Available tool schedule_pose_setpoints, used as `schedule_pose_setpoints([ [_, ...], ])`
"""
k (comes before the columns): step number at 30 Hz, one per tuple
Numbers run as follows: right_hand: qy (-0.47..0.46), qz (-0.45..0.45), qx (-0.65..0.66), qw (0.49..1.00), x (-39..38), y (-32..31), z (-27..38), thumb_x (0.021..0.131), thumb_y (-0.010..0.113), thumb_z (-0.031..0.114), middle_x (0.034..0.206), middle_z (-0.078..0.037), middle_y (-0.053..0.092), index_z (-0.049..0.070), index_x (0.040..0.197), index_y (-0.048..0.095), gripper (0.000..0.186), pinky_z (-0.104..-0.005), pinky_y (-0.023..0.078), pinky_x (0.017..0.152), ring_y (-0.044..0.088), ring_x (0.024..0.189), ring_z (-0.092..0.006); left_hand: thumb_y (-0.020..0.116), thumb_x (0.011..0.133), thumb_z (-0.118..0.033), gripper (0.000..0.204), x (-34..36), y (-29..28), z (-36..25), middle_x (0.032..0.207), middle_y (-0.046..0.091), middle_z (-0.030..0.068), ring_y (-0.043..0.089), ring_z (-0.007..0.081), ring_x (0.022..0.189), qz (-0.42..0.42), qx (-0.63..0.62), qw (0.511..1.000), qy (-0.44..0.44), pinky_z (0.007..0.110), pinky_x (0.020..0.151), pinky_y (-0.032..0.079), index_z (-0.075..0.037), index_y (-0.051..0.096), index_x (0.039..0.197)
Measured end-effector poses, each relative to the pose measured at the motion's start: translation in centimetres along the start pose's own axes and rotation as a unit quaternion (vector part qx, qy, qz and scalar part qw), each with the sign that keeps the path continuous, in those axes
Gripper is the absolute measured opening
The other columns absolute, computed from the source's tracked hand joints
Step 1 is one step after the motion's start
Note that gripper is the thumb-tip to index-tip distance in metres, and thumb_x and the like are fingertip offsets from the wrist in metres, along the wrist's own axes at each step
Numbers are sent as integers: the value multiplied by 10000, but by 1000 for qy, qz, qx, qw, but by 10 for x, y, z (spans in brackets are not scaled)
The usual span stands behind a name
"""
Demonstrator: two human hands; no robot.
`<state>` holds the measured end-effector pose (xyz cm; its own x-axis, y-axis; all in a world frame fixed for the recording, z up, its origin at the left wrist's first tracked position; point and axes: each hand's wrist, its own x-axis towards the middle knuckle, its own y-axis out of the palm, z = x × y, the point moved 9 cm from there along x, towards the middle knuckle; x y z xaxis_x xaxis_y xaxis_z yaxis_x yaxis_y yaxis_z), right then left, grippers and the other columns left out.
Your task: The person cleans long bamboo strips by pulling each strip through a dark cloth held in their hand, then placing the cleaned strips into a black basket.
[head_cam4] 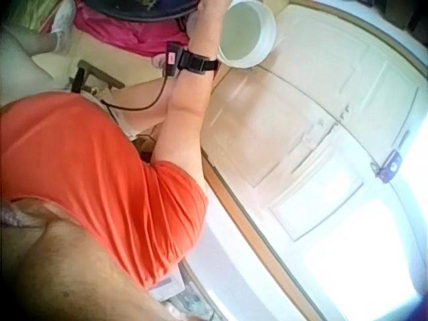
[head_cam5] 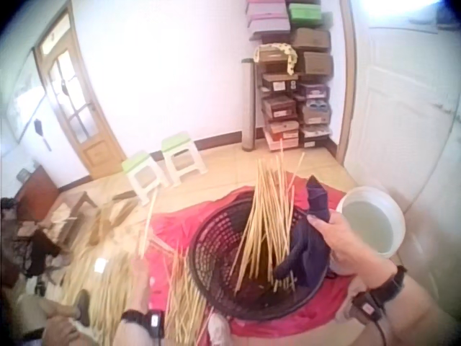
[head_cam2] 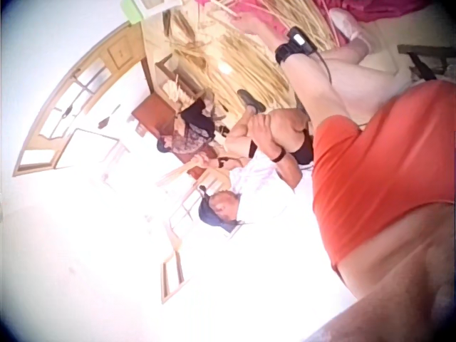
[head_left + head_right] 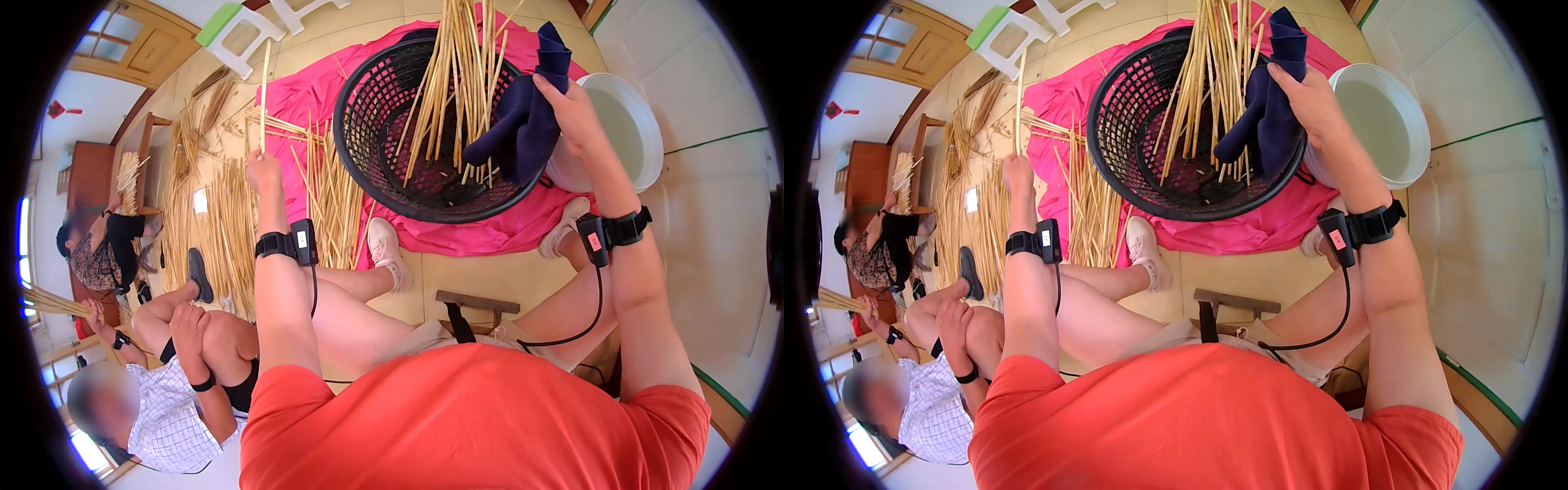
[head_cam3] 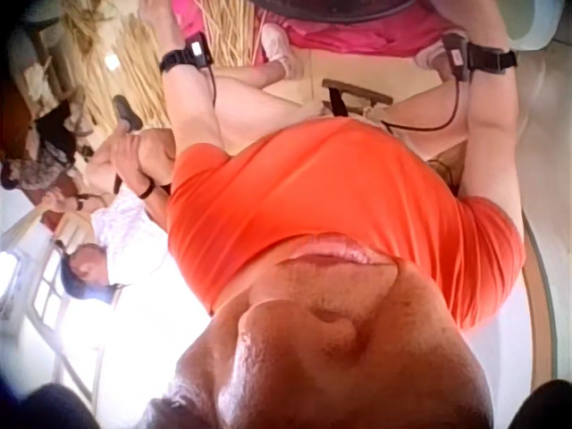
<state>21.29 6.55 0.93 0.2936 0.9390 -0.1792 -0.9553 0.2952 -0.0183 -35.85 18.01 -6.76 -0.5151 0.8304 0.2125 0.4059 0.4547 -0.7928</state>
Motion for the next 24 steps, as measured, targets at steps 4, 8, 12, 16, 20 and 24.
schedule_pose_setpoints([
  [4,3,15,5,1000,8,-1,-4,850,598,294,847,-23,608,17,994,574,313,-252,464,658,571,740,-104,509,771,-194,348,-4,8,66,996,612,202,587,337,954,65,117,988,-70,393,800,467,-82,581,1092],
  [8,18,18,15,1000,8,2,-2,850,599,295,854,-14,598,23,998,565,312,-249,465,666,566,751,-101,518,757,-185,403,-17,26,94,1069,595,191,568,311,1020,183,245,950,-66,407,840,455,-104,553,1151],
  [12,-4,10,13,1000,10,2,0,857,586,283,837,-32,616,8,964,592,295,-255,459,659,573,732,-109,526,764,-205,401,-23,22,98,1121,580,154,557,293,1045,136,218,960,-110,432,868,434,-131,548,1158],
  [16,-6,10,20,1000,11,5,-1,860,583,276,836,-33,618,10,964,593,285,-257,460,663,574,735,-111,547,765,-222,386,-14,17,82,1129,575,127,558,297,1035,96,182,974,-90,439,866,431,-147,552,1143],
  [20,-14,-5,22,1000,8,-2,2,862,579,273,846,-39,625,8,969,595,286,-256,466,671,584,747,-118,539,779,-225,325,-31,26,9,1090,584,143,581,291,966,123,167,978,-38,443,835,441,-119,581,1084],
  [24,-23,6,42,999,9,0,7,862,578,267,857,-49,632,1,978,593,291,-261,476,665,596,750,-126,530,783,-195,225,-50,47,-59,919,623,168,605,308,855,132,87,980,120,413,752,466,-68,642,931],
])
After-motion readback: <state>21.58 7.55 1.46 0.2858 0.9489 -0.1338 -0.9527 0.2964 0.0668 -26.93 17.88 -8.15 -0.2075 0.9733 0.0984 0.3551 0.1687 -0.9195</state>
